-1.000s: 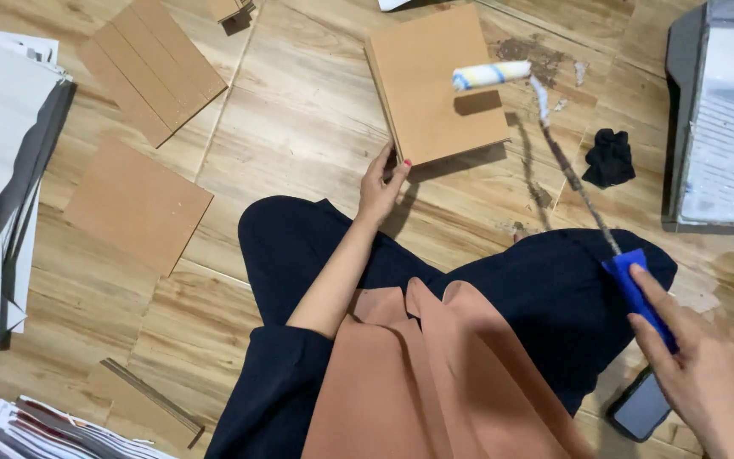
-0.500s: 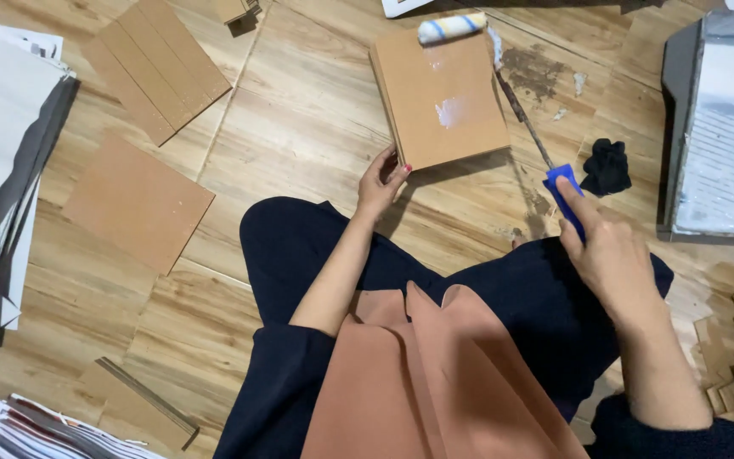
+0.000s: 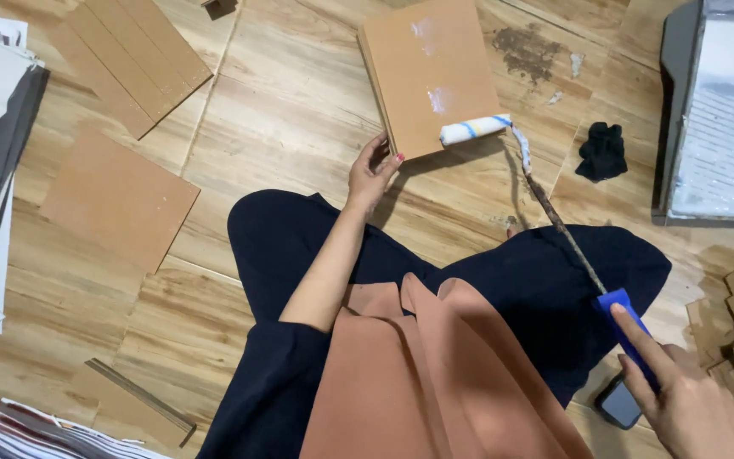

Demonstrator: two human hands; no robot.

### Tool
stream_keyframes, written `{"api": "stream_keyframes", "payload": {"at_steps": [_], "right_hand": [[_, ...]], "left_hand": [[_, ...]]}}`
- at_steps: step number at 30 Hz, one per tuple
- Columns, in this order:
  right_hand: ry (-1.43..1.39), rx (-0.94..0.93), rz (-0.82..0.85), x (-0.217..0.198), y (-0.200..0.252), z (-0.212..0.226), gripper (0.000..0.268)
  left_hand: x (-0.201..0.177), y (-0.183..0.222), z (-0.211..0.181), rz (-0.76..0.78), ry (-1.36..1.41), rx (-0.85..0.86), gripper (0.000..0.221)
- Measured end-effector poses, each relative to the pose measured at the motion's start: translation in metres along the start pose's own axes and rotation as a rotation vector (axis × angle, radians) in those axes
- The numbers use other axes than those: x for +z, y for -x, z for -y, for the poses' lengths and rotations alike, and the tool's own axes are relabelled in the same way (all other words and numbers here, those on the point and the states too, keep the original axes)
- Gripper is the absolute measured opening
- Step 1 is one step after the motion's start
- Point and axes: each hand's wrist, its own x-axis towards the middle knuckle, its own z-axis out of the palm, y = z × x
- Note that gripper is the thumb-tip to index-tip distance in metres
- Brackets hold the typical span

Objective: Applying glue to cardboard sheets using a hand-held roller and a glue tray.

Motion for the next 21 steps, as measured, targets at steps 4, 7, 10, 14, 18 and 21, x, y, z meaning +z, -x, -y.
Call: {"api": "stream_keyframes", "payload": {"at_steps": [4, 7, 10, 14, 18, 21], "right_hand": [[0.014, -0.038, -0.052, -0.004, -0.012, 0.003, 0.069], [-0.153, -0.114, -0.149, -0.005, -0.02, 0.008, 0.07], [-0.058, -0.164, -0.254, 0.008, -0.018, -0.004, 0.068], [-0.044, -0.039, -0.042, 0.005, 0.0, -0.011, 0.071], [-0.142, 0.046, 0.192, -0.019, 0.016, -0.012, 0.071], [-0.503, -0.044, -0.134, -0.004, 0.024, -0.028, 0.062]], "left_hand": [[0.0, 0.002, 0.0, 0.015, -0.004, 0.019, 0.057], [0.0, 0.003, 0.0, 0.023, 0.005, 0.027, 0.058], [-0.001, 0.005, -0.003, 0.011, -0.006, 0.02, 0.057], [-0.001, 0.004, -0.003, 0.025, 0.023, 0.016, 0.057], [-0.002, -0.003, 0.011, 0.009, 0.066, 0.003, 0.057], [-0.001, -0.002, 0.007, 0.003, 0.061, 0.003, 0.056]]}}
